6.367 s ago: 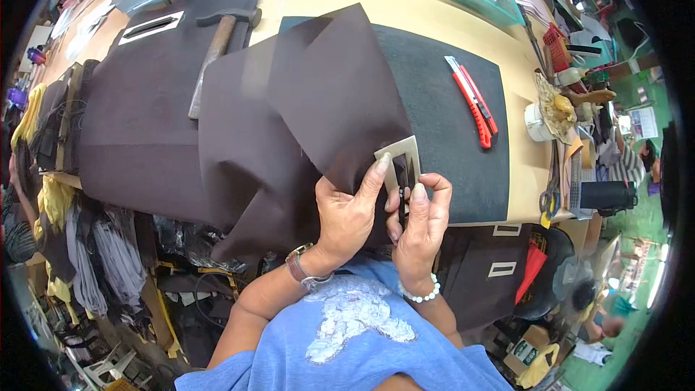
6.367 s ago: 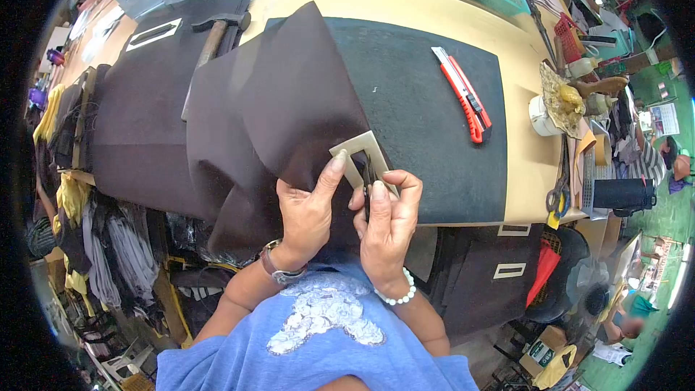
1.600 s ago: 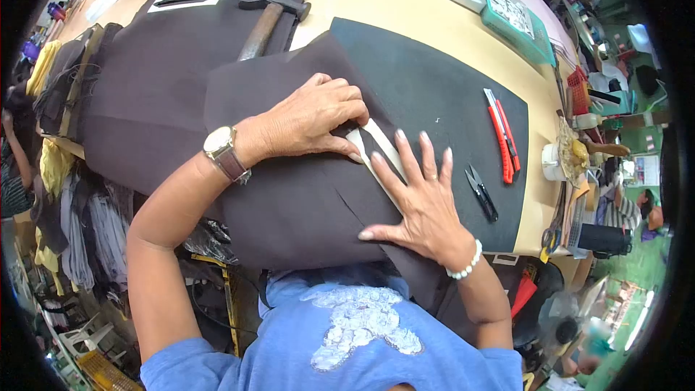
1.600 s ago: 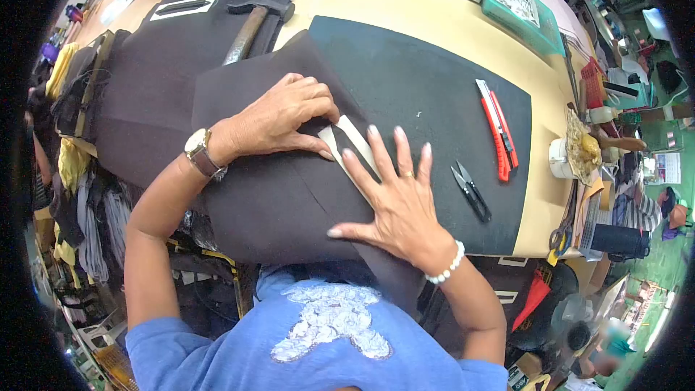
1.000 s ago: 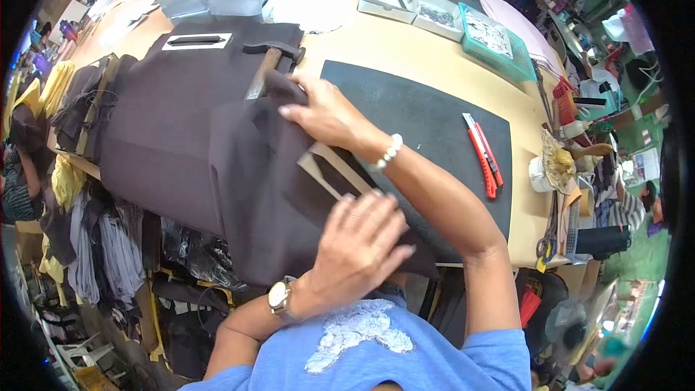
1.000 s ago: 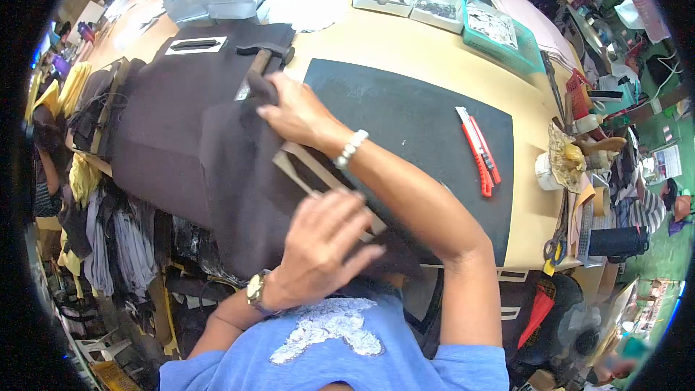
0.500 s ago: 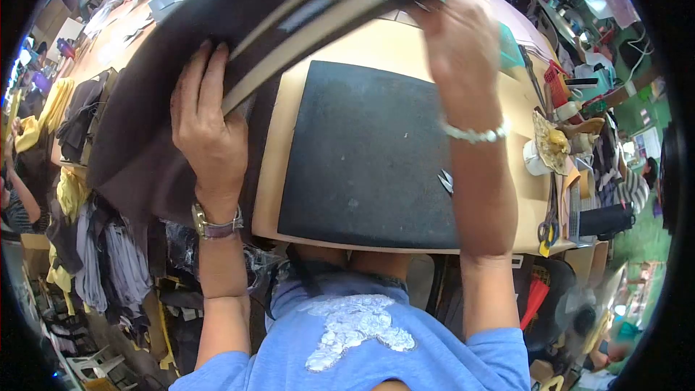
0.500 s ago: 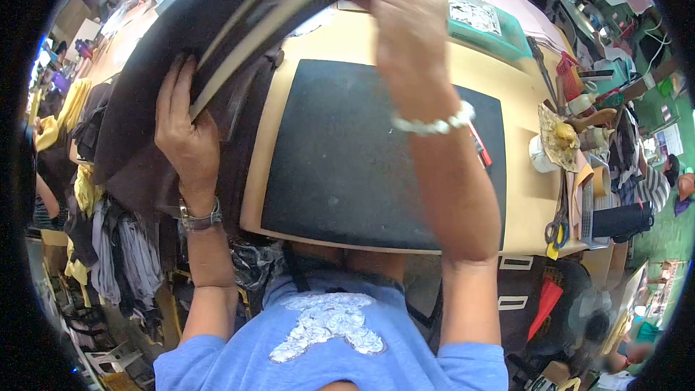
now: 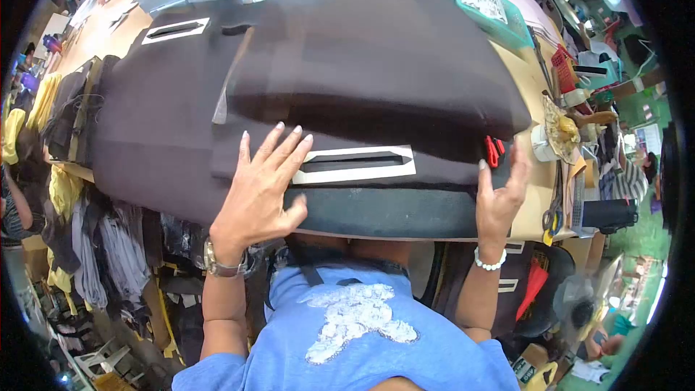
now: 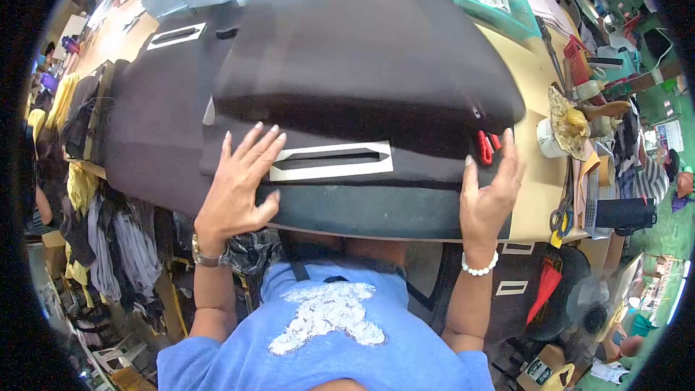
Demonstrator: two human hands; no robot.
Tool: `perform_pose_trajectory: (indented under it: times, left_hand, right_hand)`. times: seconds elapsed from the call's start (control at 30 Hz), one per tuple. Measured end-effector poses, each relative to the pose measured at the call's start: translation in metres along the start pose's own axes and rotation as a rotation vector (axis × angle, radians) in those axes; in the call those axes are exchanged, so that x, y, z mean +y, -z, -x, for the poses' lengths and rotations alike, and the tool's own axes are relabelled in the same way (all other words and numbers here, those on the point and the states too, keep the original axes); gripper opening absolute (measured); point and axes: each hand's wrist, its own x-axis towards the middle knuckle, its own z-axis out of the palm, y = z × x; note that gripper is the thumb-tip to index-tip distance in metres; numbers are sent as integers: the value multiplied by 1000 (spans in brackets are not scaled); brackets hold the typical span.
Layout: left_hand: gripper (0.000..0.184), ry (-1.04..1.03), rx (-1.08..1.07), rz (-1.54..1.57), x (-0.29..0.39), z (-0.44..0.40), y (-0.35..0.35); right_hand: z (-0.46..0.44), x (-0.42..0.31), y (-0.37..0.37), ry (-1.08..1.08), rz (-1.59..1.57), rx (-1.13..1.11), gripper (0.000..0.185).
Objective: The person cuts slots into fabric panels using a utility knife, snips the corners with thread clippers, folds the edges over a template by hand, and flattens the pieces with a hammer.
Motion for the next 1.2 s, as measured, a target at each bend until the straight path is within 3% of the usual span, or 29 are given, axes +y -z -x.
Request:
perform_pose_trajectory:
  times: [0.1, 0.13, 0.17, 0.23, 0.27, 0.47, 0.67, 0.9, 1.2]
  left_hand:
    - [45, -16, 115, 157, 14, -3, 14]
    - [42, -32, 157, 207, 19, -6, 11]
    - [39, -47, 201, 257, 26, -11, 8]
    - [14, -8, 303, 365, 43, -23, -9]
    - [11, -5, 285, 362, 47, -27, -19]
    - [10, 66, 186, 288, 48, -38, -46]
    - [9, 74, 93, 295, 44, -46, -48]
    - [7, 17, 74, 252, 49, -49, -44]
    - [14, 81, -96, 531, 32, -49, -34]
  right_hand:
    - [-7, -27, 10, 65, -125, -77, 37]
    - [-10, -41, 9, 73, -286, -159, 21]
    - [-14, -50, 4, 176, -410, -254, 17]
    - [-12, -60, -12, 232, -508, -475, 13]
    - [-11, -63, -18, 273, -496, -527, 13]
    - [-10, -49, -37, 261, -462, -703, 25]
    - [-8, -46, -41, 222, -515, -685, 28]
    - [-1, -49, -41, 353, -440, -631, 29]
    - [-14, -42, -42, 302, -508, -771, 32]
